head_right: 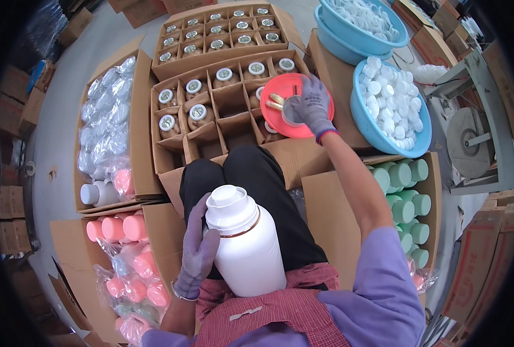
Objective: The person assembles thermos bottles by inserting inner liners into outer shells, screwing on lids, and placing the finished units into plastic bags. The person handles pink and white thermos bodies, metal liners, and lids, then places the completed bottles into a cardboard box.
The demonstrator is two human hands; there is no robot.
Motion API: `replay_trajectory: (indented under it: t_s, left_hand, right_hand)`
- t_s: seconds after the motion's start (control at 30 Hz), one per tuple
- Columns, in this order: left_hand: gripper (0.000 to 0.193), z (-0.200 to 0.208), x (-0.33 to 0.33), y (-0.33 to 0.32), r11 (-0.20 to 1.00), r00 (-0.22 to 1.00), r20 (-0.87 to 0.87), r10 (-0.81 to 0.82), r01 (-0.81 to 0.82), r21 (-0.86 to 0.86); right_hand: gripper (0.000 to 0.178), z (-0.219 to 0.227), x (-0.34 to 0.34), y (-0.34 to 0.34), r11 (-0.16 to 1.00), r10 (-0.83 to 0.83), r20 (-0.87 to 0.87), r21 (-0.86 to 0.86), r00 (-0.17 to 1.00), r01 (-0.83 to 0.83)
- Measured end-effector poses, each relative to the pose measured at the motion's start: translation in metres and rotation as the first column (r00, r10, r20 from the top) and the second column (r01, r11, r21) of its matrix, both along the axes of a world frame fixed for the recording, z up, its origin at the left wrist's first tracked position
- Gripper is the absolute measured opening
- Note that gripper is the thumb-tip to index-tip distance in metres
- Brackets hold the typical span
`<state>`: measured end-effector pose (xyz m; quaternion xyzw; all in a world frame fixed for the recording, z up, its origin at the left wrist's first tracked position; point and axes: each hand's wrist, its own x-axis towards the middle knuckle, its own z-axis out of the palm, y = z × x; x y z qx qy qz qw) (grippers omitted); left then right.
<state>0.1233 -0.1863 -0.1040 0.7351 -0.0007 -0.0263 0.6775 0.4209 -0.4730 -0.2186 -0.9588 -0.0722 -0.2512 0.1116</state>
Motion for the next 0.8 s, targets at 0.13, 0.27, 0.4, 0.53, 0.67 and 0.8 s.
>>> replay_trajectory:
  t_s: [0.13, 0.27, 0.4, 0.53, 0.67, 0.8]
  left_hand:
    - [0.063, -0.003, 0.001, 0.000, 1.000, 1.000, -0.015, 0.002, -0.003, -0.023]
    - [0.067, -0.002, -0.001, 0.004, 0.999, 1.000, 0.012, -0.029, 0.029, 0.016]
    - [0.067, 0.000, -0.004, 0.004, 1.000, 0.999, 0.035, -0.014, 0.013, 0.020]
    - [0.062, -0.008, -0.012, -0.005, 0.998, 0.999, -0.015, 0.031, -0.032, -0.053]
    - [0.053, 0.000, -0.026, -0.022, 0.884, 0.973, -0.089, 0.211, -0.229, -0.407]
    - [0.042, -0.019, -0.034, -0.014, 0.942, 0.991, -0.001, 0.132, -0.125, -0.313]
  right_hand:
    - [0.051, -0.025, 0.000, -0.014, 0.998, -0.044, -0.406, 0.030, 0.913, 0.061]
    - [0.041, 0.067, -0.076, 0.054, 0.809, 0.511, -0.131, 0.407, 0.850, -0.424]
    - [0.047, 0.156, -0.155, 0.081, 0.554, 0.766, -0.087, 0.593, 0.637, -0.585]
    - [0.053, 0.168, -0.176, 0.083, 0.412, 0.897, -0.149, 0.619, 0.416, -0.668]
    - [0.032, 0.172, -0.181, 0.091, 0.177, 0.956, -0.051, 0.884, 0.288, -0.433]
    - [0.034, 0.191, -0.207, 0.091, 0.322, 0.939, -0.153, 0.710, 0.309, -0.627]
